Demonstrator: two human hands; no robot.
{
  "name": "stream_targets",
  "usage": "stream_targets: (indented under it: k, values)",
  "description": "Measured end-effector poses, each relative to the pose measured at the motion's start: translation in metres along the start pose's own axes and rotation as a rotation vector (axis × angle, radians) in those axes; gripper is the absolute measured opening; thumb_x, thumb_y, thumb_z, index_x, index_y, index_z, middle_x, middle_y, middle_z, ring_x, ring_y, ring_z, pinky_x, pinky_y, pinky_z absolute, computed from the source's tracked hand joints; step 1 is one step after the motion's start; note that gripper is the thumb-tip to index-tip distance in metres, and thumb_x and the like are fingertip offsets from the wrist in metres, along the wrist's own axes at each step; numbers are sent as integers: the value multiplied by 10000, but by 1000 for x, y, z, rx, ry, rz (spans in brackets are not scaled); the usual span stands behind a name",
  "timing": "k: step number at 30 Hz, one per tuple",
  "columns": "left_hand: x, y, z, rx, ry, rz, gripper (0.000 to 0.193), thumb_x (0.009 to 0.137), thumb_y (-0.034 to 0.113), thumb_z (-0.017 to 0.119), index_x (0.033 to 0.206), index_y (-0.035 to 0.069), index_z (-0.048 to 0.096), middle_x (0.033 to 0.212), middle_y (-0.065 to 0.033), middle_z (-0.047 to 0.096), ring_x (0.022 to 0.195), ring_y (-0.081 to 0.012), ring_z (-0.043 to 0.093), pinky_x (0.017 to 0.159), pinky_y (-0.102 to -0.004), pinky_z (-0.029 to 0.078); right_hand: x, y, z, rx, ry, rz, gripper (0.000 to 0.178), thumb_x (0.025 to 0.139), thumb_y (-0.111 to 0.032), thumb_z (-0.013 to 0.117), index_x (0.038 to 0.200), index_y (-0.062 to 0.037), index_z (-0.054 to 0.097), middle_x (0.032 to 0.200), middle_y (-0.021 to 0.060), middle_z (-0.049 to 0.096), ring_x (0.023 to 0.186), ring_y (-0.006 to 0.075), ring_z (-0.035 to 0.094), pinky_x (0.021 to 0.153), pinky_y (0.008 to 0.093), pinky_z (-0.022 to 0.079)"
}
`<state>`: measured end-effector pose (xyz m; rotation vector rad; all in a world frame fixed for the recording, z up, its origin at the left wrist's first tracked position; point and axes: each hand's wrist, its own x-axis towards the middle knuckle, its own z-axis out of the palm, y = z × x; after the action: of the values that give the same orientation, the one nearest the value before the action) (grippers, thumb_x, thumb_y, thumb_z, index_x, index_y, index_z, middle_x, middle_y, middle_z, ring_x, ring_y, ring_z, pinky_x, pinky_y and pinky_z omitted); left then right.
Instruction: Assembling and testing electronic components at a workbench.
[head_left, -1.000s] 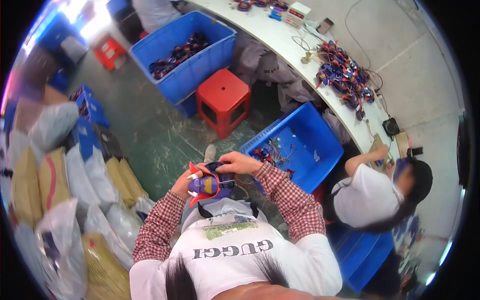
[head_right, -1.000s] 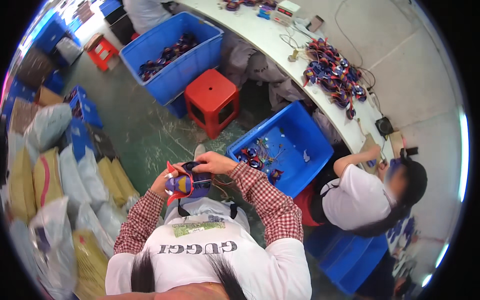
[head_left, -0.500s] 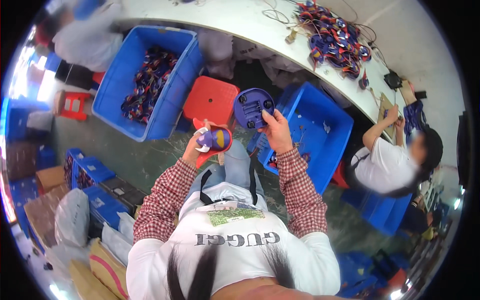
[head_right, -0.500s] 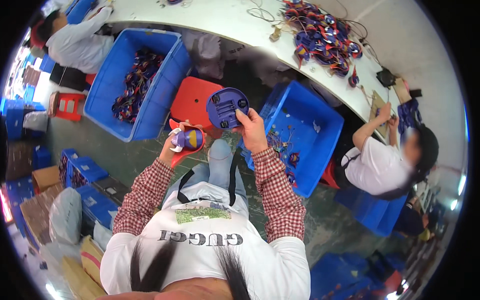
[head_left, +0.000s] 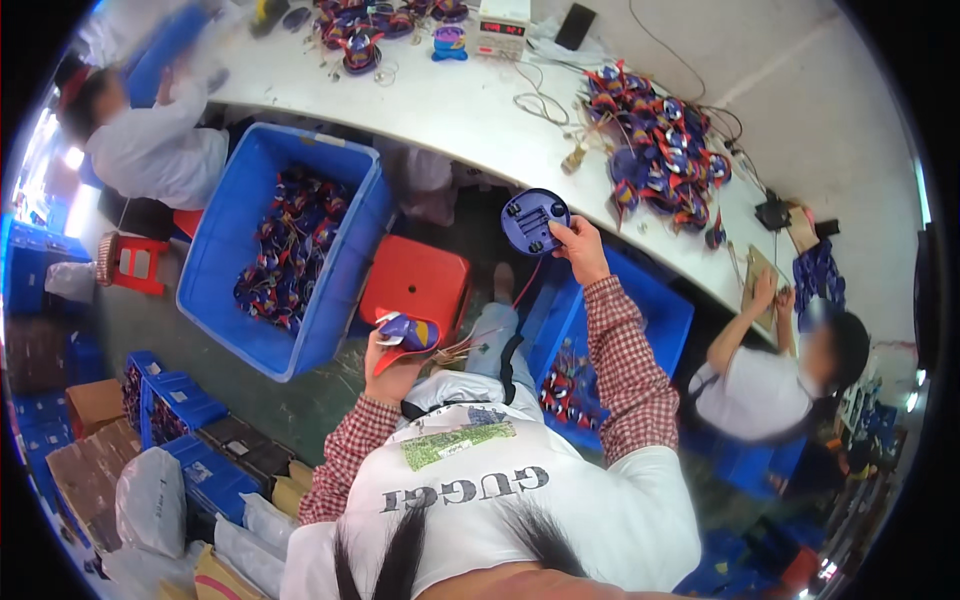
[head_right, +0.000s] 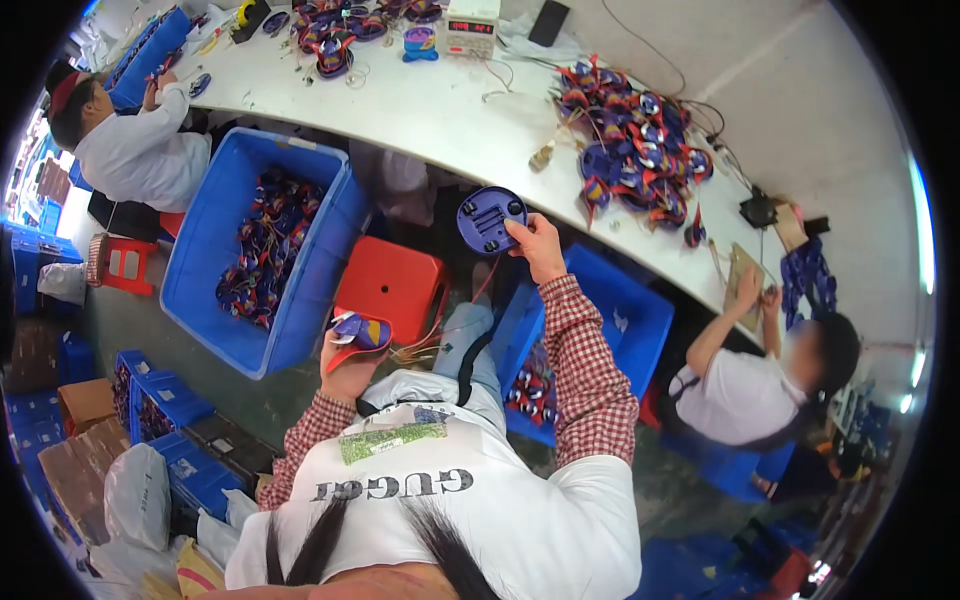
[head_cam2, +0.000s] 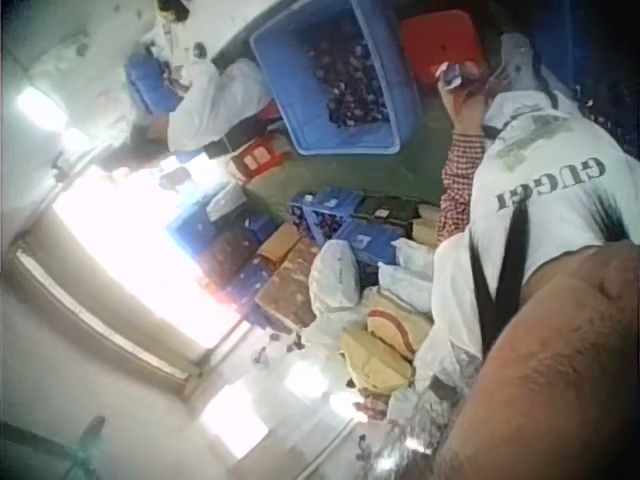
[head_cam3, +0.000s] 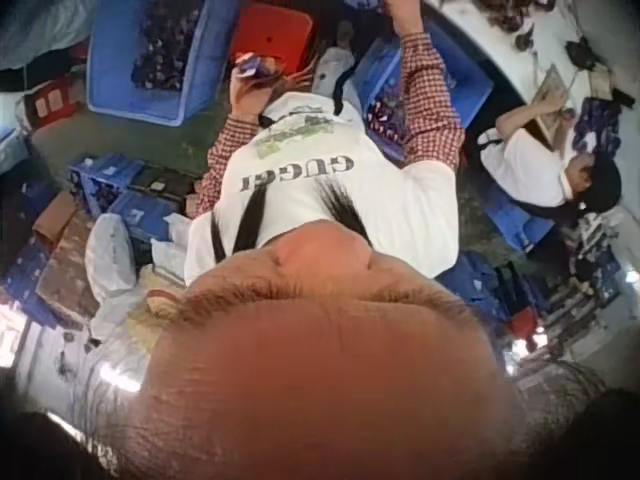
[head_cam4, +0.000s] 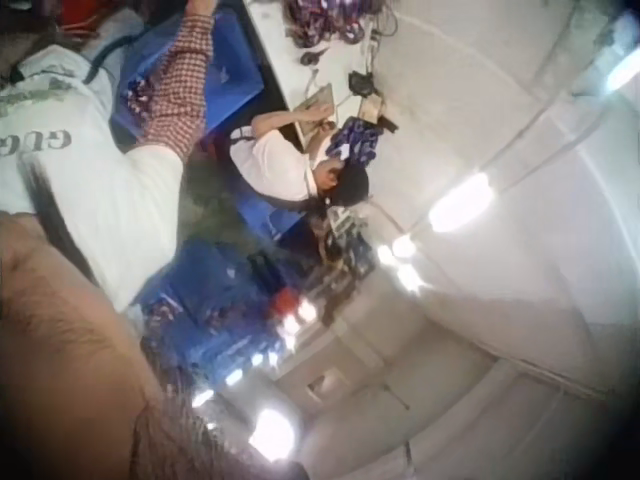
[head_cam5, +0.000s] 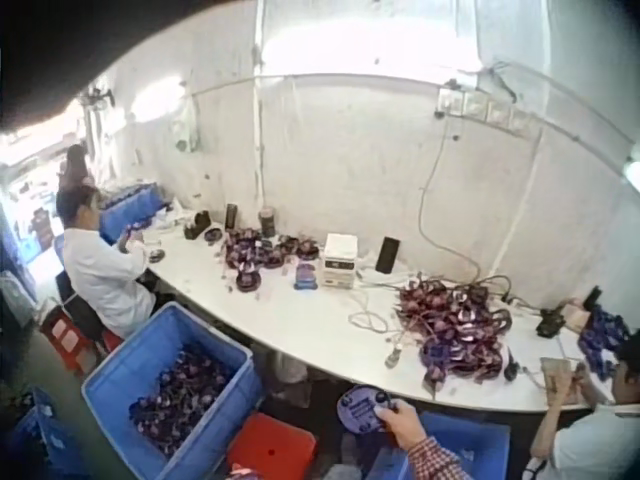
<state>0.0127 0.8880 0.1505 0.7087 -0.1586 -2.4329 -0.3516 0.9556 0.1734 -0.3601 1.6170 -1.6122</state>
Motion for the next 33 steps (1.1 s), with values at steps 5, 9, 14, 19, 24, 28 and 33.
stream_targets:
  k: [5, 9, 14, 19, 24, 28, 33]
  values:
    - [92, -11, 55, 32, 77, 197, 524, 945, 510, 413, 1272, 110, 496, 1255, -85, 552, 1126, -263, 529, 966, -488, 411, 130, -33, -2, -165, -91, 17, 169, 841, -158, 647, 934, -25, 598, 765, 51, 591, 601, 101, 553, 470, 201, 457]
    - [163, -9, 112, -155, 32, 189, 798, 858, 704, 374, 1373, 96, 408, 1352, -94, 491, 1207, -303, 476, 1009, -543, 354, 228, -62, 5, -644, -370, 90, 208, 815, -149, 641, 962, -9, 601, 779, 77, 600, 613, 132, 574, 476, 224, 488]
    - [231, -10, 164, -90, -56, 392, 949, 781, 816, 319, 1422, 116, 352, 1389, -54, 447, 1244, -241, 426, 1066, -474, 290, 325, -79, 12, -1037, -558, 110, 245, 797, -149, 636, 987, 3, 607, 773, 98, 611, 606, 175, 596, 494, 254, 523]
    - [273, -15, 185, 140, -335, 590, 1034, 733, 837, 339, 1475, 124, 245, 1453, -49, 366, 1285, -255, 377, 1094, -484, 229, 378, -65, 7, -923, -531, 257, 284, 792, -166, 637, 1008, 16, 610, 796, 113, 625, 610, 205, 614, 488, 283, 543]
    - [287, -13, 204, 242, -322, 701, 866, 838, 671, 493, 1463, 119, 258, 1367, -106, 460, 1220, -270, 448, 989, -437, 391, 387, -51, 7, -833, -425, 346, 323, 786, -199, 657, 1014, 25, 608, 819, 124, 632, 675, 231, 626, 566, 318, 550]
    - [290, -11, 223, 812, 152, 714, 697, 878, 370, 585, 1446, 111, 276, 1261, -119, 511, 1070, -225, 528, 884, -349, 457, 380, -56, 18, -1253, -359, 59, 369, 778, -229, 675, 1035, 27, 605, 855, 135, 635, 757, 241, 630, 658, 342, 539]
    - [330, 2, 232, 550, 245, 612, 497, 845, -8, 554, 1321, 9, 410, 1058, -112, 582, 862, -167, 582, 756, -243, 487, 335, -102, -11, -1077, -291, -344, 367, 812, -256, 652, 1050, 17, 597, 931, 133, 623, 822, 263, 600, 732, 350, 494]
